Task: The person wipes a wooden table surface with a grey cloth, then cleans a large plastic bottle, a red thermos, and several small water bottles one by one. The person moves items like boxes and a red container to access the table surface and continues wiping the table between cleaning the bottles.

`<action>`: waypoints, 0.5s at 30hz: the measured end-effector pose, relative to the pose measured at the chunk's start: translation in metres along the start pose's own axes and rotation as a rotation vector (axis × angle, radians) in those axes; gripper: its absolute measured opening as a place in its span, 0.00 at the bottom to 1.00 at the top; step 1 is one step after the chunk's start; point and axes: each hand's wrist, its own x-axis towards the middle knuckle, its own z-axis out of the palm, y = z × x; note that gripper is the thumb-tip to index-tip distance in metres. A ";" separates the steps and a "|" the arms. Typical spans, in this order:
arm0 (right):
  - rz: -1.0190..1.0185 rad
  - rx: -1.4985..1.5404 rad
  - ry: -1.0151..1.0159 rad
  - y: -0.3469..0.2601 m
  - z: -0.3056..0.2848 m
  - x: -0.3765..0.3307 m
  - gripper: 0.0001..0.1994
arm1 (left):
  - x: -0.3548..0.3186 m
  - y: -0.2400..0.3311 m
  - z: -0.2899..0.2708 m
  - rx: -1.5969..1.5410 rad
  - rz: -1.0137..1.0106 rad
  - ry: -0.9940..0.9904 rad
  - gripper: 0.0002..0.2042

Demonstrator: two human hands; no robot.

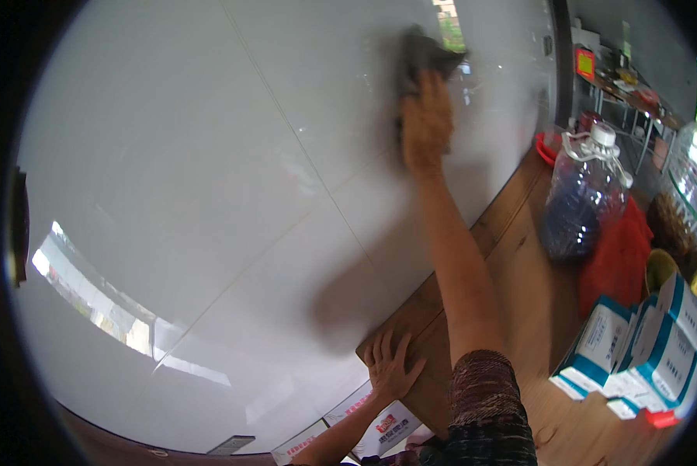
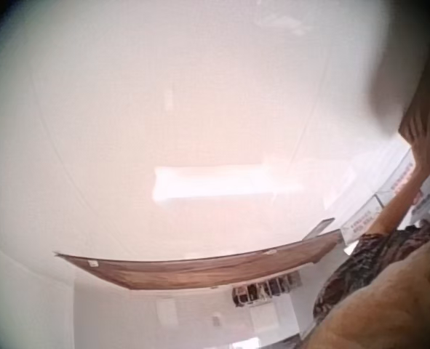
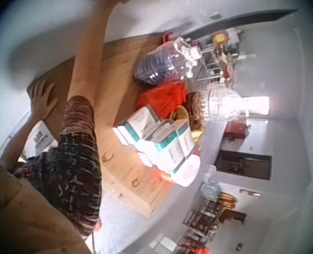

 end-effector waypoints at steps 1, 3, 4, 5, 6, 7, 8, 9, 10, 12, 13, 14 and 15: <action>0.189 0.137 0.003 0.002 -0.003 -0.002 0.26 | -0.006 -0.004 -0.003 0.011 0.003 0.008 0.32; -0.081 0.048 -0.116 -0.034 -0.006 0.018 0.24 | 0.024 0.024 0.012 -0.082 0.010 0.122 0.32; -0.144 -0.001 -0.144 -0.047 -0.012 -0.003 0.24 | 0.015 0.022 0.010 -0.076 -0.001 0.098 0.31; -0.341 0.008 -0.141 -0.050 -0.013 -0.013 0.22 | 0.010 0.019 0.005 -0.060 0.013 0.077 0.31; -0.538 0.029 -0.129 -0.055 -0.008 -0.024 0.20 | 0.008 0.010 0.000 -0.058 0.033 0.101 0.31; -0.536 -0.042 -0.213 -0.078 -0.005 -0.042 0.20 | 0.010 0.007 -0.002 -0.044 0.011 0.104 0.31; -0.588 0.035 -0.267 -0.104 -0.004 -0.052 0.22 | 0.008 0.003 -0.005 -0.026 -0.010 0.092 0.31; -0.624 0.006 -0.331 -0.116 -0.006 -0.054 0.21 | 0.007 0.003 -0.007 -0.017 -0.007 0.065 0.30; -0.625 0.012 -0.357 -0.117 -0.005 -0.049 0.21 | 0.006 0.003 -0.006 -0.008 -0.006 0.074 0.30; -0.601 -0.006 -0.337 -0.108 -0.003 -0.032 0.21 | 0.005 0.003 -0.003 -0.032 -0.004 0.069 0.30; -0.576 -0.039 -0.293 -0.098 -0.003 -0.018 0.21 | 0.006 0.006 0.000 -0.052 0.004 0.061 0.30; -0.552 -0.071 -0.248 -0.086 -0.003 -0.002 0.21 | 0.008 0.008 0.000 -0.048 0.015 0.056 0.30; -0.554 -0.046 -0.180 -0.072 -0.004 0.016 0.21 | 0.009 0.011 0.000 -0.043 0.029 0.046 0.30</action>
